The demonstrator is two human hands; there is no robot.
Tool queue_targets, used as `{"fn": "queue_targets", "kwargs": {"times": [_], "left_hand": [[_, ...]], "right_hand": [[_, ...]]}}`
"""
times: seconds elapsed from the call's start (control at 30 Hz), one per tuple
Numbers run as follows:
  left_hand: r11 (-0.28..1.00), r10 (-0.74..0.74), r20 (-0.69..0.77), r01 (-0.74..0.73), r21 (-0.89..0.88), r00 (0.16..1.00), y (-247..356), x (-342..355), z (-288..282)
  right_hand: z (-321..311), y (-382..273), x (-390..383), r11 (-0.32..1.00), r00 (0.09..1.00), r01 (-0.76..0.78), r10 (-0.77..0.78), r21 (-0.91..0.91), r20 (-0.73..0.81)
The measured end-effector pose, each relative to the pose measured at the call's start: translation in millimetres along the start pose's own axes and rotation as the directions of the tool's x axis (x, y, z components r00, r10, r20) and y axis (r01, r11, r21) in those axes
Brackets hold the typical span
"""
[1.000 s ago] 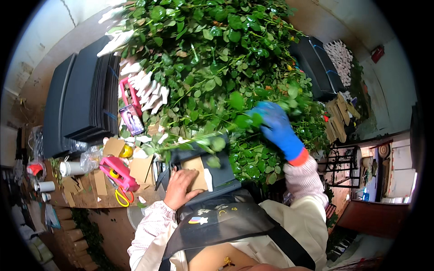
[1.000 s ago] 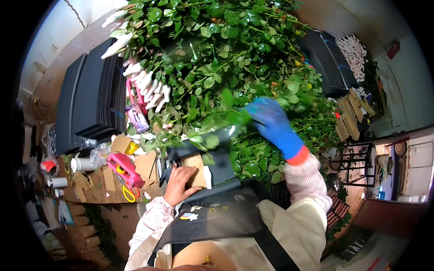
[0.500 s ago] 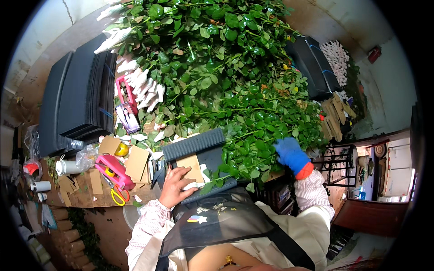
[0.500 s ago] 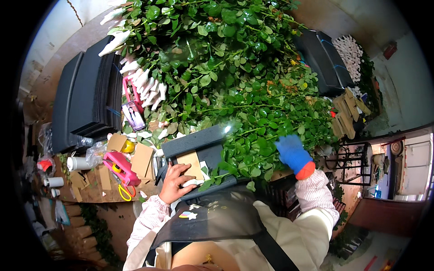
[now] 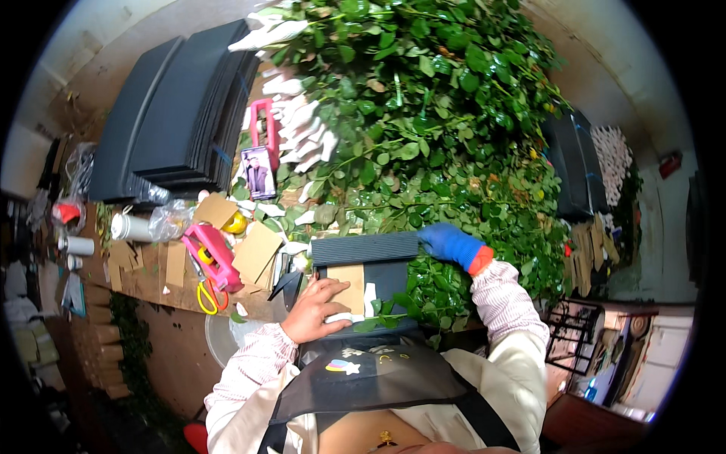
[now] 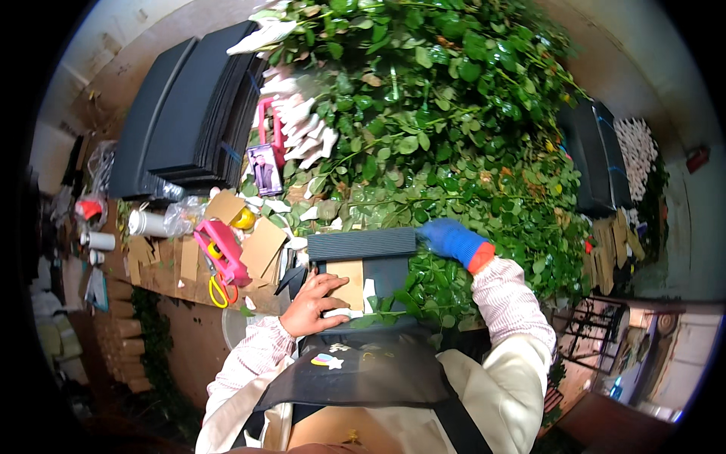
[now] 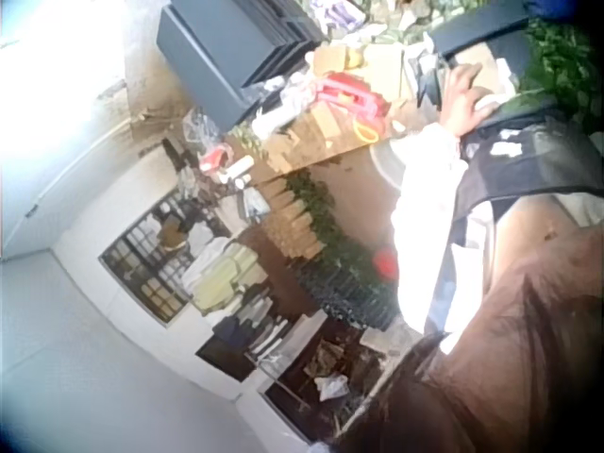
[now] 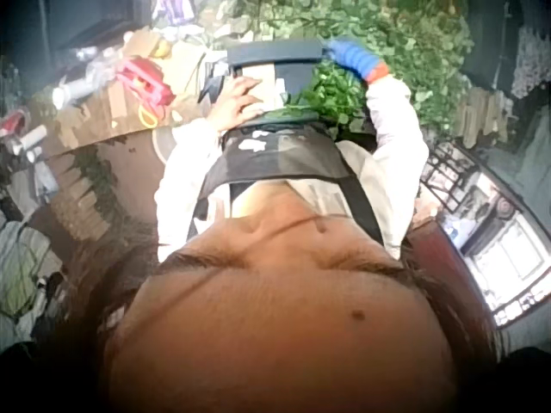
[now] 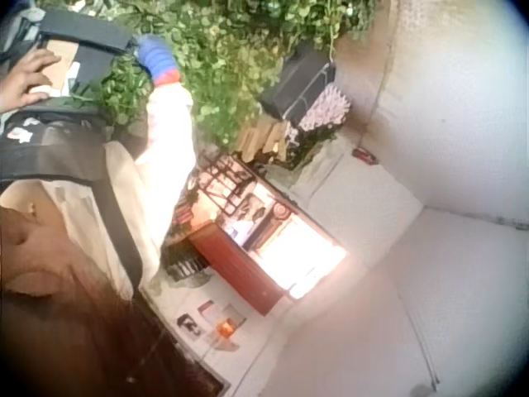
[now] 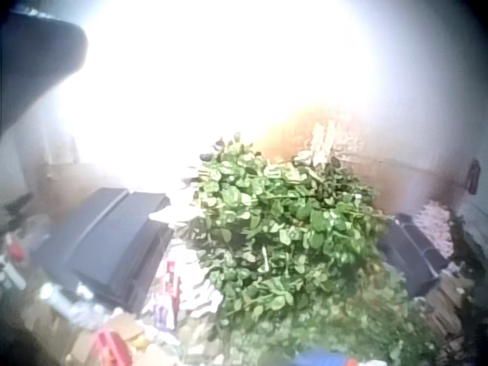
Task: The person arranges white flowers and green leaves into a black tray. They pick up flowers and leaves from a table, place them into the tray, and adjust the arrangement. The person then lifts the tray and places it on a nearby surface.
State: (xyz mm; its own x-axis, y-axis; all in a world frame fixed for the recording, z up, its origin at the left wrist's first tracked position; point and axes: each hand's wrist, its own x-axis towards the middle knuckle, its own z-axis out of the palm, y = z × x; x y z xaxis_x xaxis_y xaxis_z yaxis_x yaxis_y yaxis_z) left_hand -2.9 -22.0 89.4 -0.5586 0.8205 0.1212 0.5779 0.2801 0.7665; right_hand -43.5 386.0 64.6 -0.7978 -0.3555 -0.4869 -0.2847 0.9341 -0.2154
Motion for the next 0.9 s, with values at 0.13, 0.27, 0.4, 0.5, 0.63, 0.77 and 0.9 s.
{"fn": "queue_targets", "kwargs": {"times": [0.13,0.27,0.4,0.5,0.63,0.77,0.9], "left_hand": [[1.0,-0.023,0.001,0.023,-0.019,1.0,0.4,-3.7,2.0],[0.999,-0.008,0.007,0.008,-0.033,1.0,-5.1,-5.4,3.3],[0.999,0.011,0.017,-0.011,-0.031,1.0,-6.6,-6.3,1.2],[1.0,0.013,-0.004,-0.013,-0.024,1.0,-7.6,-8.3,3.3],[1.0,0.024,-0.029,-0.024,-0.017,0.999,-11.5,-10.1,10.1],[0.998,0.059,-0.039,-0.058,0.016,0.997,-11.7,-9.6,8.8],[0.999,0.05,-0.046,-0.049,0.016,0.998,-17.3,-13.8,16.1]], "right_hand": [[-25.0,13.3,10.6,0.996,0.92,-0.018,0.051,0.088,-0.388],[-32.5,47.3,39.8,0.929,0.868,-0.359,0.367,0.086,-0.336],[25.8,81.6,61.5,0.887,0.943,-0.327,0.286,-0.327,-0.169],[0.0,77.1,51.8,0.967,0.84,-0.217,0.116,-0.132,-0.53],[-89.0,13.3,-2.8,0.948,0.575,-0.179,-0.117,-0.264,-0.81],[-119.0,23.7,-58.2,0.979,0.526,-0.142,-0.049,-0.145,-0.849],[-129.0,-16.7,-147.5,0.992,0.769,-0.106,0.038,-0.068,-0.638]]}}
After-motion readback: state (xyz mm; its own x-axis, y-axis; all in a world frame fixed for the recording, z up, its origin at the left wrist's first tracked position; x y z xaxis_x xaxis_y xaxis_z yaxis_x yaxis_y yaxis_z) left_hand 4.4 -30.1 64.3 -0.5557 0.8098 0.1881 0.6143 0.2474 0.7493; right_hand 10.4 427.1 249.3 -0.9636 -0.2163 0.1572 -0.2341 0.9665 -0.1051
